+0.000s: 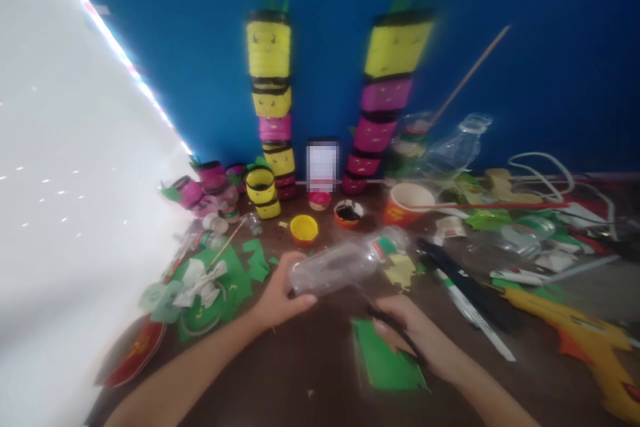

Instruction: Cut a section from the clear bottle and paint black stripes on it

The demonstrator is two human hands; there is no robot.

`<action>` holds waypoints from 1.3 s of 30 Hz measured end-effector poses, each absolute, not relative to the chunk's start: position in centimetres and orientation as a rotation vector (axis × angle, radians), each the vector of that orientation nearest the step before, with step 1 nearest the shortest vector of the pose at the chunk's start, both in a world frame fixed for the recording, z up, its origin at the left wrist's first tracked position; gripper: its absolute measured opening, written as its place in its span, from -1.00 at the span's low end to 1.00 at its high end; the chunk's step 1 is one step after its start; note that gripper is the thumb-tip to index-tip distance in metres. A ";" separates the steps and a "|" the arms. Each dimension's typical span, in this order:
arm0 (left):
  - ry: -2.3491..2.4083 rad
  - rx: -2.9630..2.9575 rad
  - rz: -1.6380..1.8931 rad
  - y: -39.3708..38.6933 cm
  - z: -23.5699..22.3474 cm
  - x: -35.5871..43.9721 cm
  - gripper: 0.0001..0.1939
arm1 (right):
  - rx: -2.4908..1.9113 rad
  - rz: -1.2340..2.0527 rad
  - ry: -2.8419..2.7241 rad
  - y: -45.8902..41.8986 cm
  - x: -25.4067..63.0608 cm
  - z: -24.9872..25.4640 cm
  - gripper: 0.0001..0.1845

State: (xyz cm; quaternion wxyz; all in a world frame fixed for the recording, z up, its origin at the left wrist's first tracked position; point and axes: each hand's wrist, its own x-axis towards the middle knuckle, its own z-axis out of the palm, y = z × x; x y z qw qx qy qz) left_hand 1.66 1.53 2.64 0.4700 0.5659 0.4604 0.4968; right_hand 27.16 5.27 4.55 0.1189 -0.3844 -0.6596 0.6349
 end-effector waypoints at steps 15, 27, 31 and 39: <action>1.427 1.405 1.146 1.2 3.4 2.8 -0.41 | -1.218 1.840 -1.879 5.5 26.6 5.8 -0.32; 1.530 1.491 1.097 1.2 4.9 3.2 -0.40 | -1.202 1.920 -1.813 5.8 26.7 5.4 -0.30; 1.522 1.539 1.100 1.2 4.9 3.2 -0.42 | -1.149 1.939 -1.829 6.3 27.1 5.3 -0.31; 1.494 1.512 1.081 1.3 4.5 2.8 -0.41 | -1.230 1.911 -1.785 6.1 27.0 6.1 -0.33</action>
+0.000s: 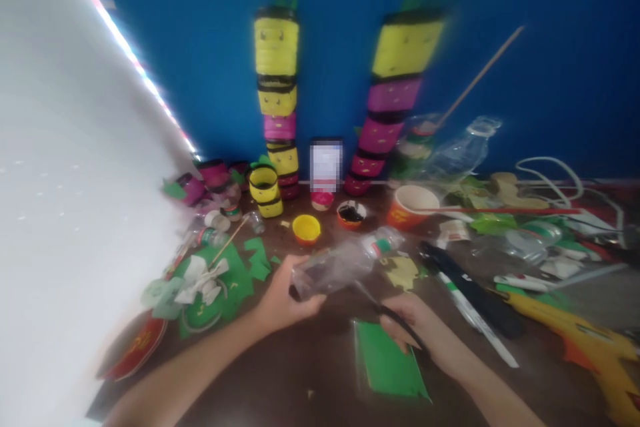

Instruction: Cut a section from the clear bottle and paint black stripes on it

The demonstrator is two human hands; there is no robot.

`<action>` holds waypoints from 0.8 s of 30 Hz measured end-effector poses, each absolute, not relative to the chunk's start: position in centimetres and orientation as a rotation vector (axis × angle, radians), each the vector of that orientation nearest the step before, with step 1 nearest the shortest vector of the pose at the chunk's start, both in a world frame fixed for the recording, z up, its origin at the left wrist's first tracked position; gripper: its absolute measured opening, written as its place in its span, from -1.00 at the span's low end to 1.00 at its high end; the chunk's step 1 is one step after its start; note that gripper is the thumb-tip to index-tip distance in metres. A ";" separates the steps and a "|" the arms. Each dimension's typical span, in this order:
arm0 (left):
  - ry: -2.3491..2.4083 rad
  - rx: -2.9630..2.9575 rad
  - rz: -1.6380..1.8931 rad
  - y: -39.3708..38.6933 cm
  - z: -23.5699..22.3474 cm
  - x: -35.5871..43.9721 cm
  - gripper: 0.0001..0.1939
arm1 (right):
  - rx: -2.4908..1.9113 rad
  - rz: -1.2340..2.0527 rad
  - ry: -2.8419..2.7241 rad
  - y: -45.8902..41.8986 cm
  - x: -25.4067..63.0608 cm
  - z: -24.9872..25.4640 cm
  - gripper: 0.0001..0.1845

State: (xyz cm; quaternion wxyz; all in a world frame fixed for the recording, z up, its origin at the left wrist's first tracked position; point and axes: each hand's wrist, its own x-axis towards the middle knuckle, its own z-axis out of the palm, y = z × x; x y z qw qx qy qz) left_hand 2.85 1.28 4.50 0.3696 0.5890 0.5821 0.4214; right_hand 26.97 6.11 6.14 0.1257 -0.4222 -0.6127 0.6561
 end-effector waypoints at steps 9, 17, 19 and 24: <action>1.269 1.268 1.116 1.1 5.0 3.2 -0.49 | -1.160 1.864 -1.764 5.8 27.1 4.8 -0.34; 1.283 1.287 1.090 0.9 5.6 3.4 -0.53 | -1.182 1.868 -1.733 5.7 26.9 3.8 -0.37; 1.289 1.294 1.073 0.9 5.5 3.3 -0.54 | -1.171 1.907 -1.719 5.9 27.0 3.9 -0.36; 1.450 1.516 1.104 1.0 5.0 2.6 -0.41 | -1.093 1.946 -1.780 6.3 27.4 5.5 -0.30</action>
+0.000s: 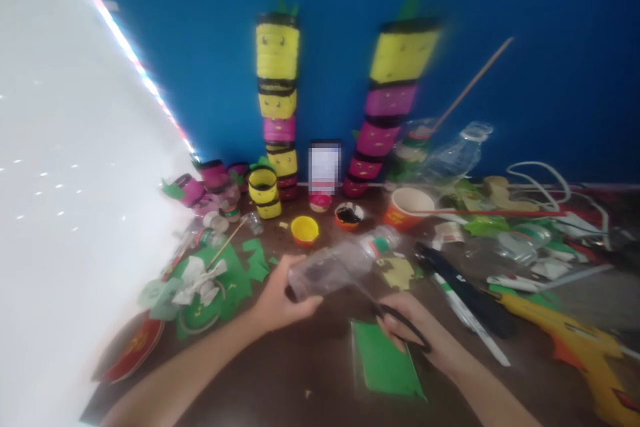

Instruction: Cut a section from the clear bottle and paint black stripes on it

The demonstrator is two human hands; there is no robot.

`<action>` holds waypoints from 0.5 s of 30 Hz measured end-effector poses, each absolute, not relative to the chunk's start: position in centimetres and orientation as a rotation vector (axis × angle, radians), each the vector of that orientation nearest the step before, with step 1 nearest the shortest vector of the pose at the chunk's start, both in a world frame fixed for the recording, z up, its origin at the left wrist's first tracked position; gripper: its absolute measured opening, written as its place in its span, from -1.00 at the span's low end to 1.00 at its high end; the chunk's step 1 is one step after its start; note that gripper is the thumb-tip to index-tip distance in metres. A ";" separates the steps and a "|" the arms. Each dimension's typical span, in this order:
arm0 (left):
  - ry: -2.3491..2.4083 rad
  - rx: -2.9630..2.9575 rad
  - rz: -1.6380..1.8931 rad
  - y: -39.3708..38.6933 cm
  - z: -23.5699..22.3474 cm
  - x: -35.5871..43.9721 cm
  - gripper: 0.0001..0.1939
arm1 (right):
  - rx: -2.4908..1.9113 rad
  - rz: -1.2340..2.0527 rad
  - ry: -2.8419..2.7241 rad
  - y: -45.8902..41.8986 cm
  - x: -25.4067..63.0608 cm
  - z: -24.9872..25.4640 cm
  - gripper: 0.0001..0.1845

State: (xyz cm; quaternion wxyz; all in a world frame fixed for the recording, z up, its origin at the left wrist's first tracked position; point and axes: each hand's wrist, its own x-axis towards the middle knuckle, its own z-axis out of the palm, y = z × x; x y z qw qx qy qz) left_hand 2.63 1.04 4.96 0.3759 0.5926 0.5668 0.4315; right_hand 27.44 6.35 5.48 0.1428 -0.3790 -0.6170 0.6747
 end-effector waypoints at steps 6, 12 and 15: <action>1.504 1.662 1.188 1.3 4.0 2.4 -0.41 | -1.125 1.942 -1.766 6.5 27.3 5.7 -0.34; 1.503 1.641 1.160 1.5 3.5 2.4 -0.38 | -1.131 1.960 -1.798 6.8 27.0 5.0 -0.37; 1.502 1.599 1.123 1.3 3.6 2.4 -0.39 | -1.149 1.983 -1.794 6.8 26.9 4.7 -0.35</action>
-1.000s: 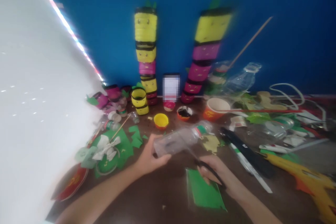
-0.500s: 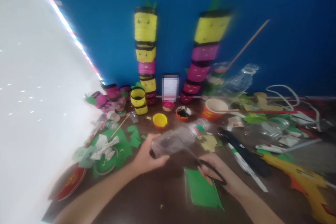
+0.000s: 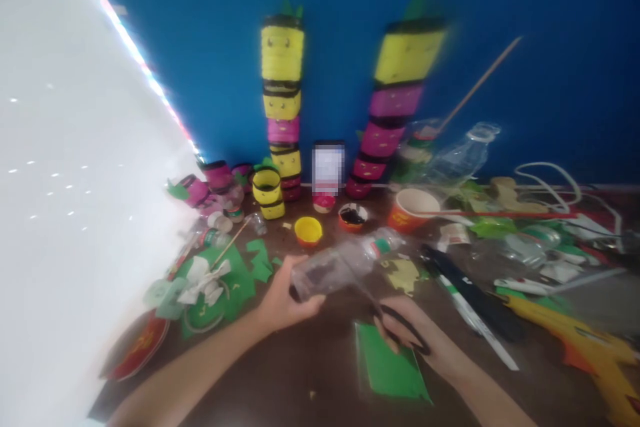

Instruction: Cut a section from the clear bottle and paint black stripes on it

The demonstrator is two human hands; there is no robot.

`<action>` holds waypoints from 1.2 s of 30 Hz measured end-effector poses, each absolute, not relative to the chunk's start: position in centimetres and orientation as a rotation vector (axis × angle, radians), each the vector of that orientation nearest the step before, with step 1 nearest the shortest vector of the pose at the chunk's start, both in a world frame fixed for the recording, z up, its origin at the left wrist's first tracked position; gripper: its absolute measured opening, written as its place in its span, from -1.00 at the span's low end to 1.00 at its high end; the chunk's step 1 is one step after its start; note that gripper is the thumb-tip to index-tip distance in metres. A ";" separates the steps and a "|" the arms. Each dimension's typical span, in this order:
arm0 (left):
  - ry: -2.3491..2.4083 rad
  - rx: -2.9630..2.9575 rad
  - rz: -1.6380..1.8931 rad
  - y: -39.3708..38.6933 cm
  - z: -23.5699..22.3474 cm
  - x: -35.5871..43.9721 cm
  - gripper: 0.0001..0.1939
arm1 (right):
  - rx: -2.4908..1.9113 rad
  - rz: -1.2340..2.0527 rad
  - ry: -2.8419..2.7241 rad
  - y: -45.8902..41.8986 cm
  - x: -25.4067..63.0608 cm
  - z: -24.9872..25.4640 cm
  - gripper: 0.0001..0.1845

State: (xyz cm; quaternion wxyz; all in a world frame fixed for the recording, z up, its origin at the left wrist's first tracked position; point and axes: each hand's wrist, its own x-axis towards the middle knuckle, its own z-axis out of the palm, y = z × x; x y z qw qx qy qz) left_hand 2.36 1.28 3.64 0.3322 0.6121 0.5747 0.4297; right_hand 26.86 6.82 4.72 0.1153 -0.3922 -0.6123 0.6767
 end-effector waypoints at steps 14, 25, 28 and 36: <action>1.354 1.415 1.038 0.9 5.5 3.2 -0.49 | -1.265 1.916 -1.804 5.3 26.3 5.7 -0.39; 1.366 1.388 1.073 1.2 4.9 2.8 -0.44 | -1.290 1.879 -1.753 5.4 25.9 5.6 -0.34; 1.394 1.436 1.081 1.3 4.5 2.6 -0.43 | -1.312 1.876 -1.741 5.3 25.7 5.9 -0.35; 1.423 1.451 1.105 1.3 3.8 2.3 -0.38 | -1.342 1.859 -1.721 5.0 25.4 6.1 -0.38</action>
